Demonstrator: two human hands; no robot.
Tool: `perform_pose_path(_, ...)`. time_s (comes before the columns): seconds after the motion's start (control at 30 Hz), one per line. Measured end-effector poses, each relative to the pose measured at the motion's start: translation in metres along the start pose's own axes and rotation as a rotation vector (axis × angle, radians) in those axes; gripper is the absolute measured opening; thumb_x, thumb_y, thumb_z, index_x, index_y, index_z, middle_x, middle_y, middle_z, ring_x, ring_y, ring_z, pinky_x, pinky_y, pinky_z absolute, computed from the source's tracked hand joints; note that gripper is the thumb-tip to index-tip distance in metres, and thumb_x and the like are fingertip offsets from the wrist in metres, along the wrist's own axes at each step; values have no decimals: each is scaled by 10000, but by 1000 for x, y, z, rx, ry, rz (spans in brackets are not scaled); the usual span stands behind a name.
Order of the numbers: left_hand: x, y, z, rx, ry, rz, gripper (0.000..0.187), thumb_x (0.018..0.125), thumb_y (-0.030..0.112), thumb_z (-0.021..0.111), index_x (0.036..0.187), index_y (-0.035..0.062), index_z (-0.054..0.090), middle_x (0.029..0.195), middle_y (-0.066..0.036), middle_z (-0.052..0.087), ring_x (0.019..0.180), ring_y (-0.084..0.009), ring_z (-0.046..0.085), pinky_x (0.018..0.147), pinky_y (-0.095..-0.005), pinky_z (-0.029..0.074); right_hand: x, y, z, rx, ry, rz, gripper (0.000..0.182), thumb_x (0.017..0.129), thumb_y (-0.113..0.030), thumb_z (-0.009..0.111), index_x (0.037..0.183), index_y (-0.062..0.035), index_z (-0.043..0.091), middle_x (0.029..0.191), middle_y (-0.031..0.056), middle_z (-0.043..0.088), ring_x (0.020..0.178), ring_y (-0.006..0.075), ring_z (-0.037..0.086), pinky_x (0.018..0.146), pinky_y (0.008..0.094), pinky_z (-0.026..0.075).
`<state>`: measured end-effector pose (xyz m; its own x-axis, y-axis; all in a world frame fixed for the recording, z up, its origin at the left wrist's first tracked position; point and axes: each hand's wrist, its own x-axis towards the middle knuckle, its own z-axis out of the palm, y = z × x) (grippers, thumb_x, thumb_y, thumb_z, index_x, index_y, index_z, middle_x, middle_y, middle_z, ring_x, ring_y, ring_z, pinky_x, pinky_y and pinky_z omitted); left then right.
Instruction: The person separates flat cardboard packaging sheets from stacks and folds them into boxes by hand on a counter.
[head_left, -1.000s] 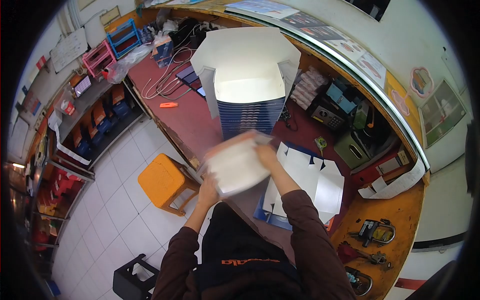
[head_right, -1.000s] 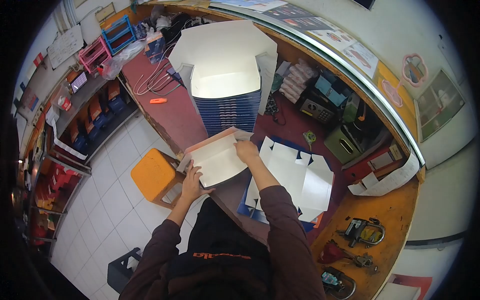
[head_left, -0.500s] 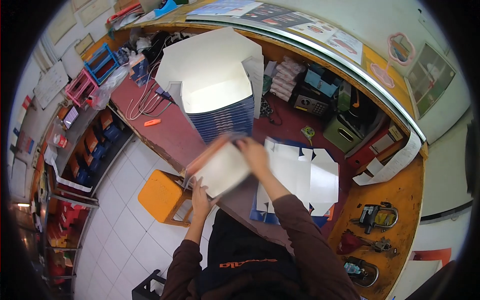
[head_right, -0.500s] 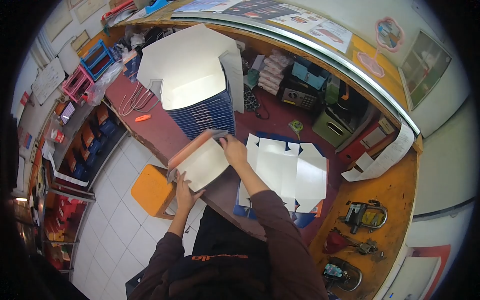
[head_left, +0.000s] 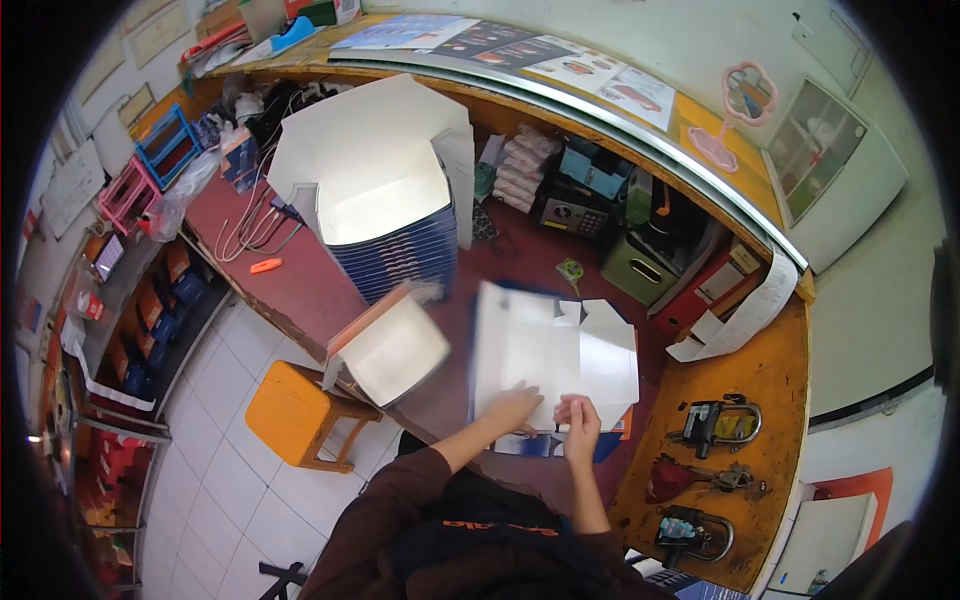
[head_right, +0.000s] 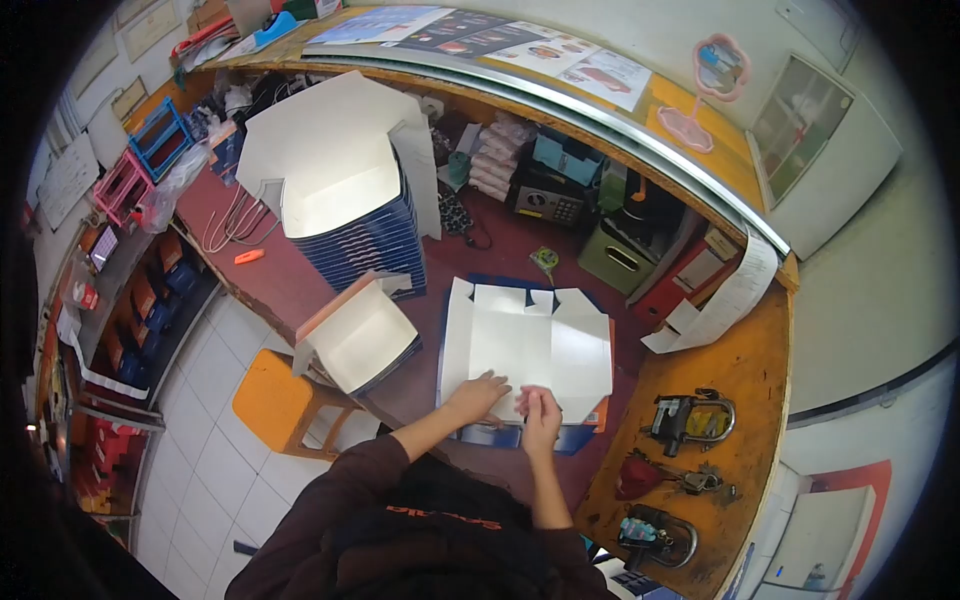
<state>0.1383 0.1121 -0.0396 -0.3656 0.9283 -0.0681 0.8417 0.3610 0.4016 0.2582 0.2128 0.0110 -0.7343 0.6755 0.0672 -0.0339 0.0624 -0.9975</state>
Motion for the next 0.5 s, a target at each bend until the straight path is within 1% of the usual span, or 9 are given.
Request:
perform_pose_path(0.03, 0, -6, -3, -179, -98, 1, 715, 608, 469, 730, 1168, 72, 532, 1225, -113, 518, 1137, -294, 475, 907, -391, 434, -4, -5, -10, 31, -124, 32, 258, 941, -204, 429, 902, 3, 578, 721, 58, 594, 598, 99, 547, 568, 212, 431)
perform_pose_path(0.07, -3, -11, -5, -196, 45, 48, 504, 721, 403, 670, 1098, 80, 585, 1054, -96, 609, 973, -288, 564, 821, -387, 467, -7, -9, -19, 36, -120, 26, 258, 941, -204, 429, 902, 3, 578, 721, 58, 594, 598, 99, 547, 568, 212, 431)
perform_pose_path(0.17, 8, -30, -8, -352, 33, 21, 312, 830, 294, 570, 1026, 55, 612, 957, -115, 623, 876, -309, 588, 773, -400, 466, -13, -12, -29, -34, -411, 251, 271, 942, -192, 433, 909, 18, 600, 671, 67, 595, 599, 105, 563, 562, 213, 450)
perform_pose_path(0.2, 8, -31, -4, -324, 169, 25, 207, 866, 181, 502, 958, 31, 612, 902, -127, 619, 819, -338, 580, 735, -405, 461, -16, -8, -24, -108, -539, 328, 277, 944, -186, 428, 926, 23, 609, 678, 68, 606, 603, 110, 573, 565, 216, 461)
perform_pose_path(0.3, -10, -6, -51, -357, 551, -4, 192, 888, 174, 490, 903, 14, 595, 829, -112, 611, 750, -257, 599, 682, -341, 467, -26, -15, -2, -224, -777, 456, 304, 947, -222, 433, 1052, 13, 594, 798, 86, 644, 699, 140, 610, 622, 242, 489)
perform_pose_path(0.33, -22, 6, -71, -353, 543, 2, 192, 888, 174, 490, 903, 14, 595, 829, -112, 611, 750, -257, 599, 682, -341, 467, -33, -20, 9, -217, -770, 457, 304, 947, -222, 433, 1052, 13, 594, 798, 86, 644, 699, 140, 610, 622, 242, 489)
perform_pose_path(0.4, -44, 25, -105, -862, 588, -355, 227, 912, 180, 448, 1012, 12, 562, 928, -142, 601, 781, -180, 571, 711, -283, 448, -43, -31, 32, 302, -715, 691, 303, 934, -253, 464, 1107, -24, 563, 930, 78, 636, 832, 170, 606, 728, 302, 489)
perform_pose_path(0.43, -48, 30, -107, -859, 592, -356, 227, 912, 180, 448, 1012, 12, 562, 928, -142, 601, 781, -180, 571, 711, -283, 448, -45, -33, 39, 303, -720, 689, 303, 934, -253, 464, 1107, -24, 563, 930, 78, 636, 832, 170, 606, 728, 302, 489)
perform_pose_path(0.5, -57, 41, -108, -1220, 894, -234, 200, 901, 141, 492, 1022, -4, 559, 896, -89, 604, 770, -106, 518, 702, -243, 424, -47, -38, 47, 869, -518, 752, 319, 939, -274, 451, 1150, -44, 518, 1079, 84, 590, 973, 204, 567, 815, 353, 466)
